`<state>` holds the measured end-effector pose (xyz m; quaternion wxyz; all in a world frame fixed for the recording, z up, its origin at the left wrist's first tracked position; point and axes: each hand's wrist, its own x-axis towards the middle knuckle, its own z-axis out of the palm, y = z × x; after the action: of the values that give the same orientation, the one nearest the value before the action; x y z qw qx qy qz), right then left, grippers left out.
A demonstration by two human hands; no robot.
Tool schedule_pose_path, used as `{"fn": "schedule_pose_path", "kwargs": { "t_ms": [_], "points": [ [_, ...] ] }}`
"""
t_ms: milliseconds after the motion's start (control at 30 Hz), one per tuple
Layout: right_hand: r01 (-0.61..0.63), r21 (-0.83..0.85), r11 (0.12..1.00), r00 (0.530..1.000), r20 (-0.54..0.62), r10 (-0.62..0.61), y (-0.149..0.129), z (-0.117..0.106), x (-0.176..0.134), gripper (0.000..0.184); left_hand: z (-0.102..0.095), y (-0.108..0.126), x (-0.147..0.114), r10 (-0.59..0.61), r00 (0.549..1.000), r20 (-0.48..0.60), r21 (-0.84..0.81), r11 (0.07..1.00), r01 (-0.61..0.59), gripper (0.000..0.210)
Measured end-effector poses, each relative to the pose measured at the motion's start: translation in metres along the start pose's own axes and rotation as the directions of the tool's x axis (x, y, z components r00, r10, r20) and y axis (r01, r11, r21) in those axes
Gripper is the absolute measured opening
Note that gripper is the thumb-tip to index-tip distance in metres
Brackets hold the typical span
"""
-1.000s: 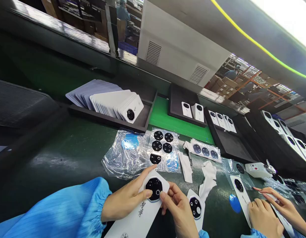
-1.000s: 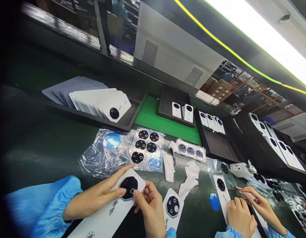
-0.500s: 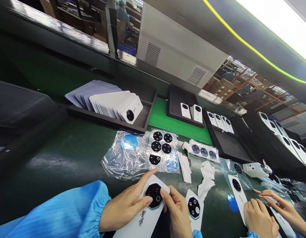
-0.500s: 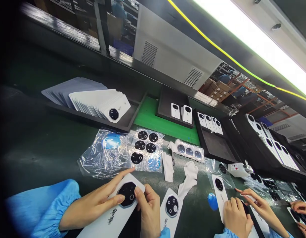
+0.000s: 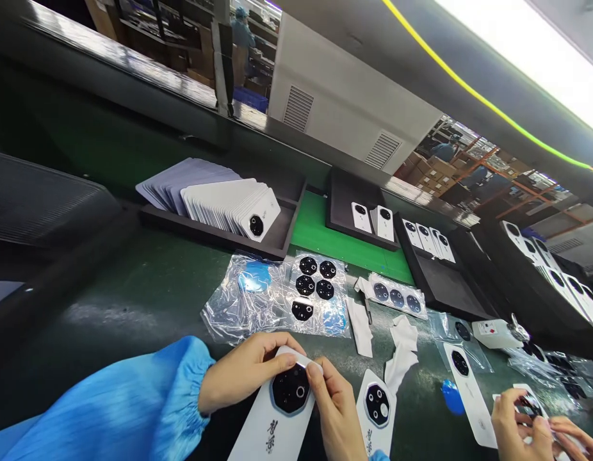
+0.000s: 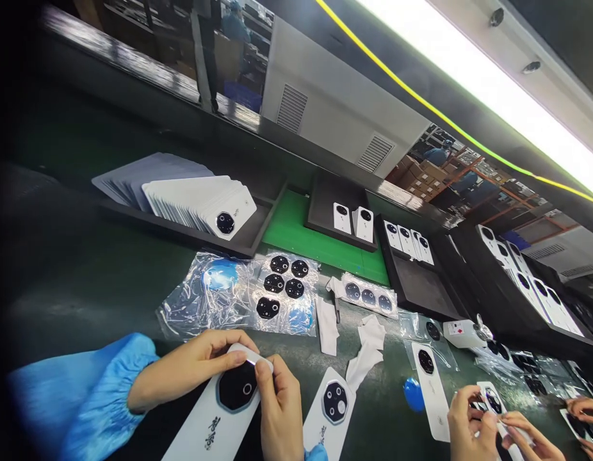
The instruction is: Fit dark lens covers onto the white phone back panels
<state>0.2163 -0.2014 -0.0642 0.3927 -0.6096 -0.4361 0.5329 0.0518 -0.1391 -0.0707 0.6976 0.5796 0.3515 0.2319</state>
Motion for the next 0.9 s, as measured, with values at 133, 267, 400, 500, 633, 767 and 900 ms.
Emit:
{"fn": "schedule_pose_path", "kwargs": {
  "t_ms": [133,267,400,500,633,767,900],
  "points": [
    [-0.065,0.157,0.985,0.993,0.105,0.049,-0.002,0.008,-0.01,0.05,-0.005,0.003,0.0,-0.021,0.998,-0.067,-0.048,0.999,0.018,0.039],
    [-0.109,0.114,0.988,0.982,0.166,0.089,0.003,0.01,-0.014,0.054,-0.01,0.006,0.0,-0.001,0.999,-0.05,-0.027,1.0,0.0,0.035],
    [-0.025,0.024,0.999,0.98,0.198,0.02,0.004,0.008,-0.014,0.056,-0.019,0.011,0.0,0.019,0.999,0.035,0.144,0.989,-0.023,0.027],
    [0.006,-0.059,0.998,0.97,0.245,0.008,0.006,0.006,-0.014,0.058,-0.025,0.012,0.0,0.012,0.998,0.059,0.23,0.973,-0.025,0.021],
    [0.067,-0.207,0.976,0.963,0.27,-0.009,0.013,0.001,-0.013,0.063,-0.025,0.012,0.0,0.021,0.999,0.05,0.291,0.956,-0.035,0.015],
    [0.117,-0.333,0.936,0.94,0.341,0.004,0.016,-0.004,-0.012,0.063,-0.022,0.011,0.0,0.002,1.0,0.008,0.332,0.943,-0.005,0.017],
    [0.145,-0.343,0.928,0.941,0.336,-0.022,0.016,-0.001,-0.012,0.06,-0.019,0.011,0.0,-0.021,1.0,-0.024,0.349,0.937,0.028,0.019]
  ]
}}
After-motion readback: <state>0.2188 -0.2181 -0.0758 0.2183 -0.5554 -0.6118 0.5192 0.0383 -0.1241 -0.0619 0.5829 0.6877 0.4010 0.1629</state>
